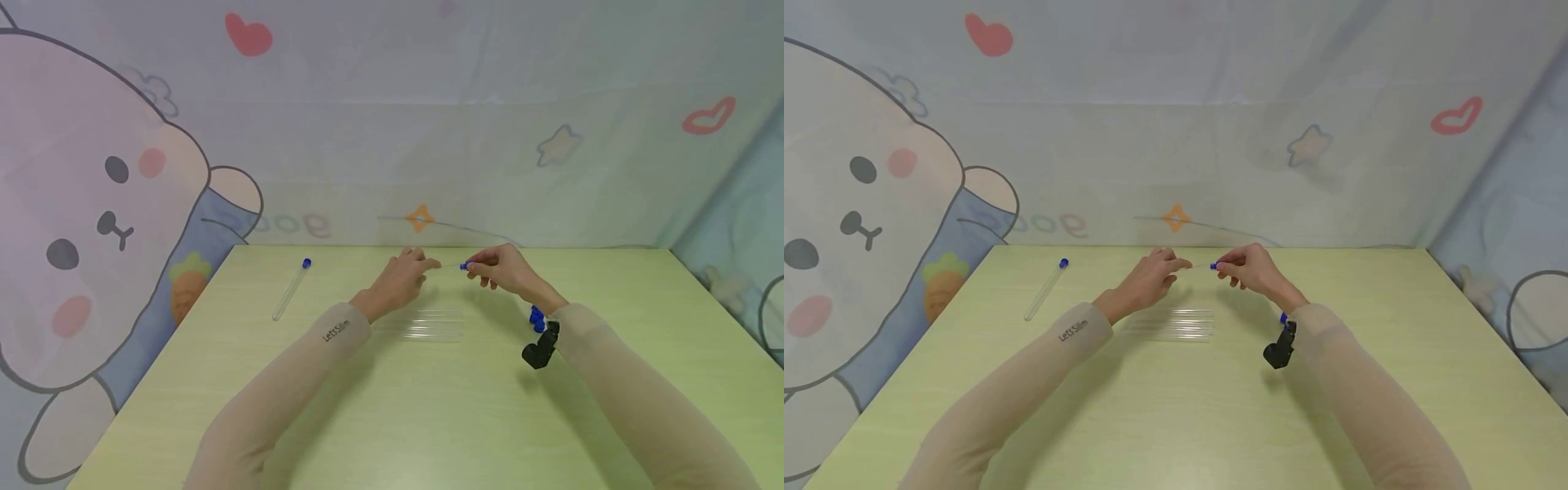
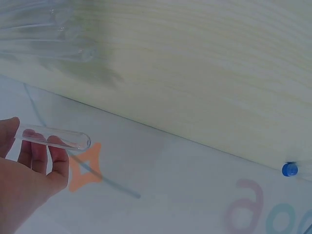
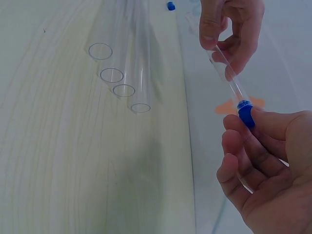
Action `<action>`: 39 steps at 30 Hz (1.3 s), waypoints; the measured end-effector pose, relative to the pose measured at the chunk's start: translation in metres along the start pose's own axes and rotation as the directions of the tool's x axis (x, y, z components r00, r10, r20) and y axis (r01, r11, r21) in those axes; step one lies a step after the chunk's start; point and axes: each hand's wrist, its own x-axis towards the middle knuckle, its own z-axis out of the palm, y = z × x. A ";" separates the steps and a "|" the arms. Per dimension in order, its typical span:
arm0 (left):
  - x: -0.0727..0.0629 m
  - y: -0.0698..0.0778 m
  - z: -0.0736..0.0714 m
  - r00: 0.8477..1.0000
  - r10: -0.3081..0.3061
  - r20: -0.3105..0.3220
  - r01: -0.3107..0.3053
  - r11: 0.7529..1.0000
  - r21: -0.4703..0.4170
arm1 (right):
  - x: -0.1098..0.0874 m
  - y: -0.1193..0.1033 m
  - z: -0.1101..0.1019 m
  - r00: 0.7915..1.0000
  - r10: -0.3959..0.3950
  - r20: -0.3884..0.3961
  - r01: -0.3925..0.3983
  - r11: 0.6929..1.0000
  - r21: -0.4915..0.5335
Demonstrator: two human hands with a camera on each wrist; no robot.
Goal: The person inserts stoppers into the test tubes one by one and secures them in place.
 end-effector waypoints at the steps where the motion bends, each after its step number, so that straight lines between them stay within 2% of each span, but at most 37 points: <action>1: 0.000 0.000 0.000 1.000 0.002 0.001 -0.002 1.000 0.003 | 0.000 0.000 0.000 1.000 0.002 0.001 -0.002 1.000 0.007; 7: 0.001 0.000 -0.001 1.000 0.006 0.006 -0.006 1.000 0.025 | 0.000 0.001 0.000 1.000 0.008 0.007 -0.008 0.999 0.043; 24: 0.004 0.001 0.003 0.999 0.035 -0.010 -0.036 0.997 -0.062 | 0.000 0.007 0.000 1.000 0.021 0.010 -0.022 0.995 0.102; 33: 0.005 0.002 0.006 0.999 0.042 -0.015 -0.043 0.998 -0.055 | 0.000 0.008 0.001 1.000 0.007 0.003 -0.008 0.994 0.108; 39: 0.005 0.002 0.007 0.999 0.045 0.000 -0.045 0.997 -0.058 | 0.000 0.003 0.001 1.000 0.019 0.004 -0.019 0.997 0.073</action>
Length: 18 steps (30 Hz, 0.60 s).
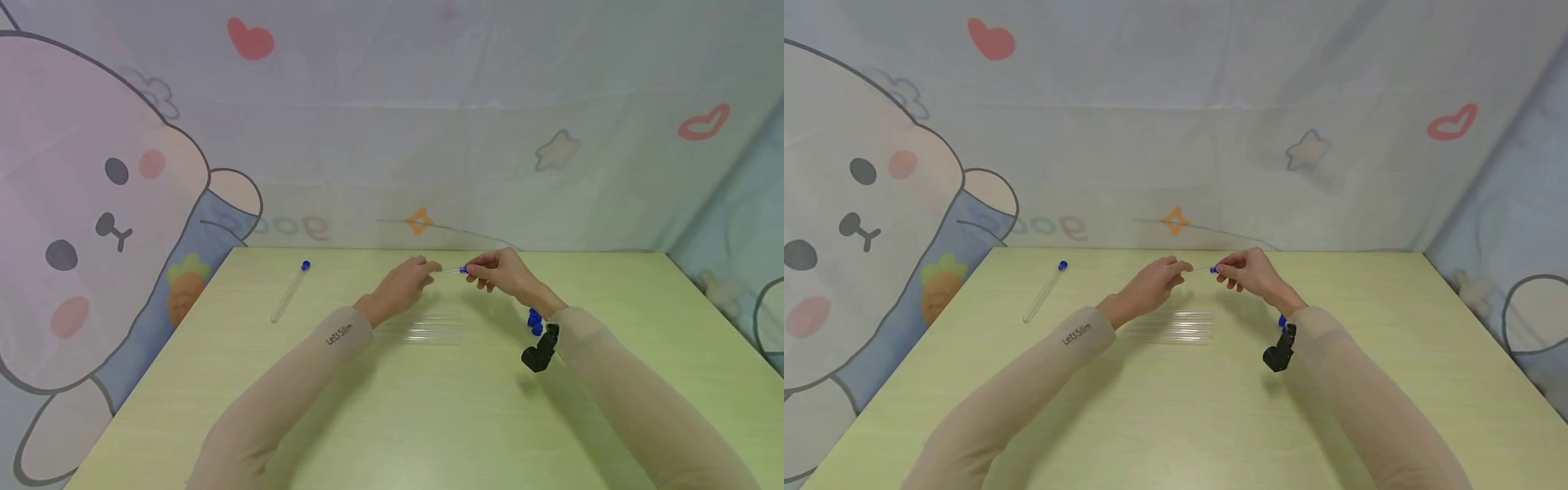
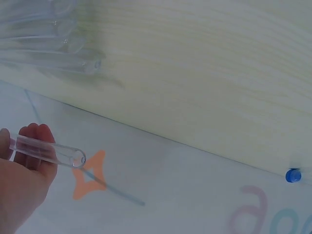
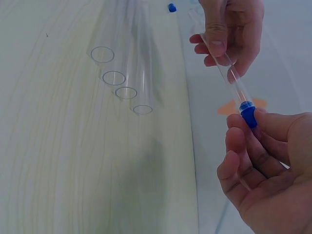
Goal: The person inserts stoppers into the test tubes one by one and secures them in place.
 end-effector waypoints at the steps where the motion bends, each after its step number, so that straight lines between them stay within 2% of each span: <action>1: 0.000 0.000 0.000 1.000 -0.001 0.005 0.001 1.000 -0.001 | 0.000 -0.001 0.000 1.000 0.003 -0.001 -0.003 1.000 -0.005; 14: 0.001 0.004 -0.001 0.999 -0.025 0.026 0.025 1.000 0.000 | -0.001 0.003 -0.003 1.000 0.015 -0.004 -0.015 0.999 -0.041; 18: 0.000 0.004 -0.001 1.000 -0.022 0.020 0.022 1.000 0.002 | -0.001 0.005 -0.004 0.999 -0.002 -0.033 0.000 0.997 -0.075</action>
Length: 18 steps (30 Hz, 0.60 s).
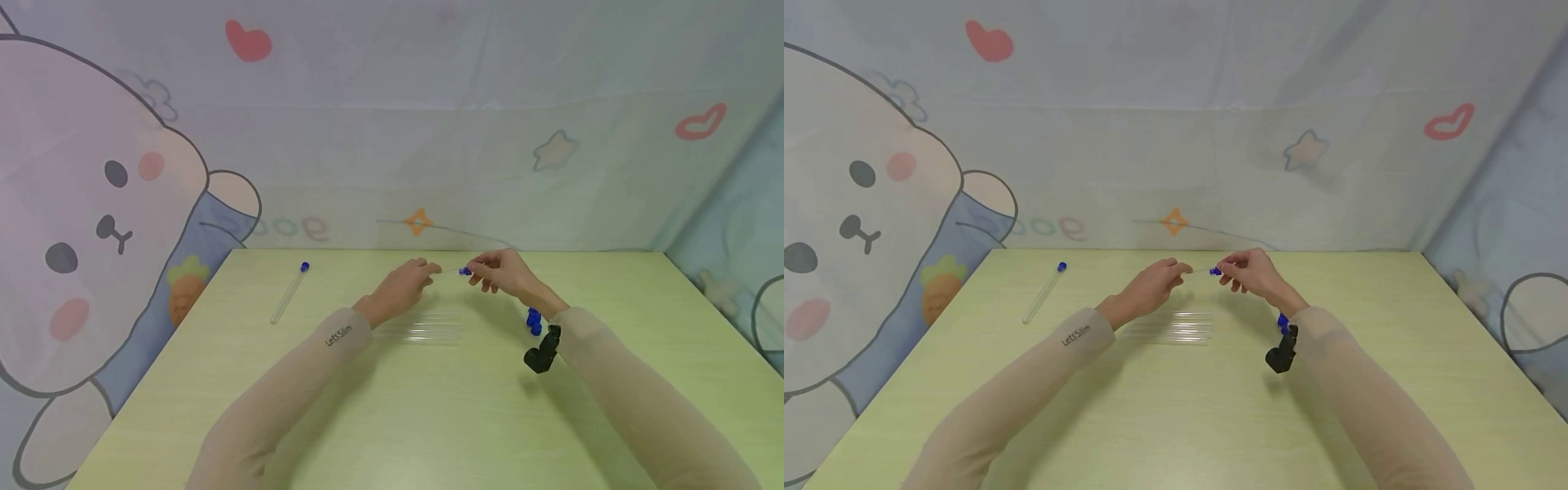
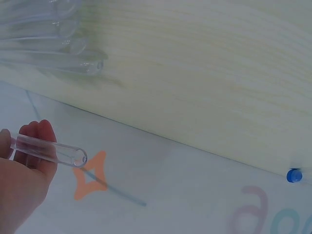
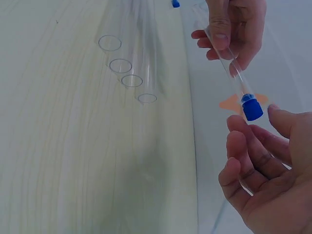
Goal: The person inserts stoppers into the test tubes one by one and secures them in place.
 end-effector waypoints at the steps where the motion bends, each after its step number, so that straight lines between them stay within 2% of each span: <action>1: 0.000 0.000 0.000 1.000 0.001 -0.001 -0.001 1.000 0.000 | 0.000 0.001 0.000 1.000 -0.015 -0.014 0.014 0.999 -0.029; 3: 0.000 0.000 0.000 1.000 0.004 -0.004 -0.004 1.000 -0.009 | 0.000 0.003 0.002 0.997 -0.060 -0.040 0.055 0.992 -0.111; 5: -0.001 -0.001 0.000 1.000 0.000 -0.005 0.000 1.000 -0.015 | 0.000 0.004 0.004 0.992 -0.113 -0.052 0.100 0.972 -0.211; 8: -0.001 -0.001 -0.001 1.000 -0.006 -0.008 0.006 1.000 -0.014 | 0.000 0.006 0.008 0.984 -0.177 -0.029 0.160 0.939 -0.305; 12: -0.001 -0.001 -0.001 1.000 -0.006 -0.013 0.006 1.000 -0.004 | -0.001 0.005 0.012 0.978 -0.206 0.010 0.199 0.931 -0.306; 18: 0.000 0.000 -0.002 1.000 0.000 -0.012 0.000 1.000 0.001 | 0.001 0.006 0.015 0.971 -0.237 0.006 0.229 0.931 -0.283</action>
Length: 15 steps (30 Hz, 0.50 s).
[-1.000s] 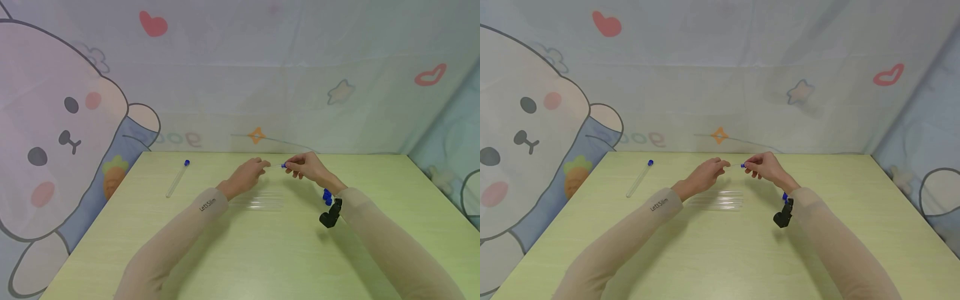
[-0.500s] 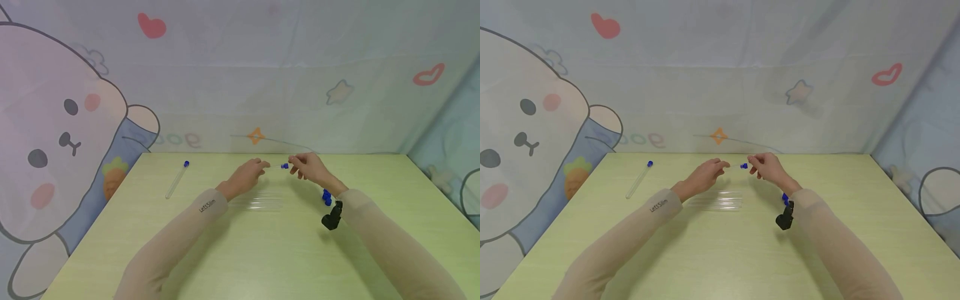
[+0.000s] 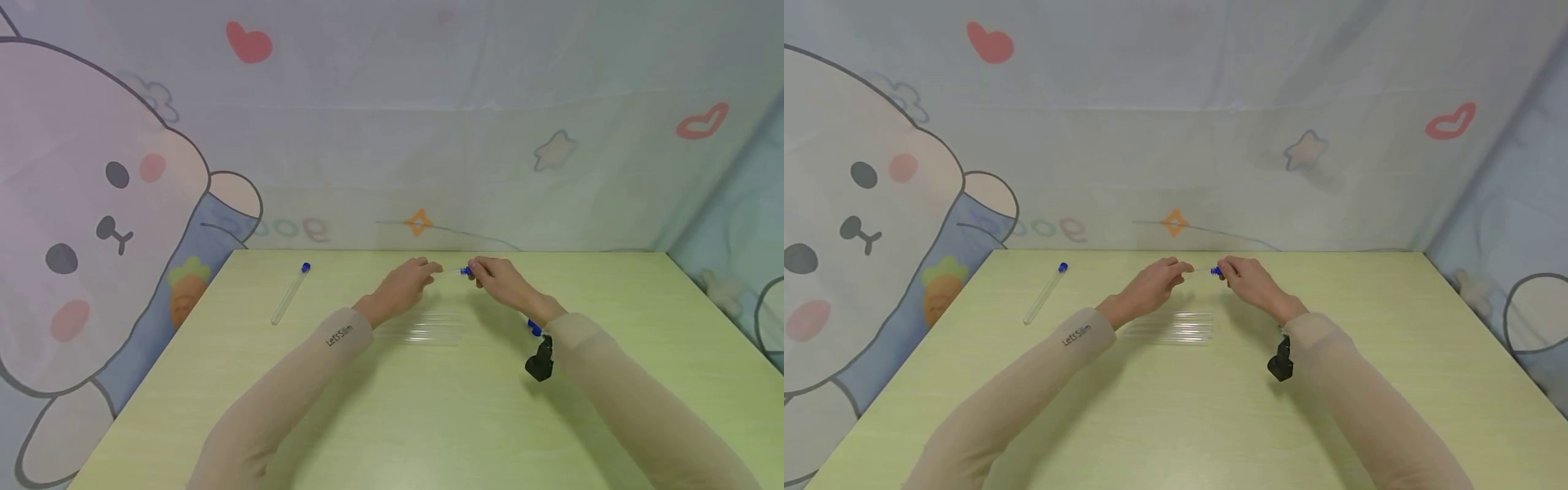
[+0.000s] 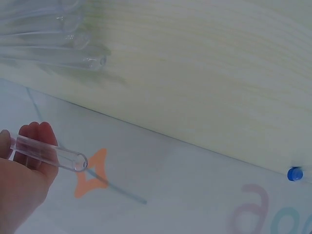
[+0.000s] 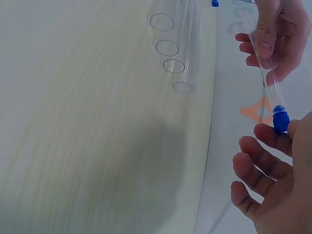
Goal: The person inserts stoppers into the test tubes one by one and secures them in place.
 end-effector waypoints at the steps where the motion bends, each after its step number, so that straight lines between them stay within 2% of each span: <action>1: 0.000 0.000 0.000 1.000 0.000 0.001 0.000 1.000 0.000 | 0.000 0.000 0.000 1.000 -0.003 -0.002 0.003 1.000 0.003; 9: 0.000 0.000 0.001 0.999 0.032 -0.002 -0.032 0.999 -0.036 | -0.001 -0.002 0.006 0.999 0.036 0.007 -0.036 0.998 0.051; 15: 0.001 0.004 0.001 0.999 0.034 0.012 -0.034 0.999 -0.022 | -0.003 -0.005 0.010 0.998 0.061 0.001 -0.060 0.992 0.115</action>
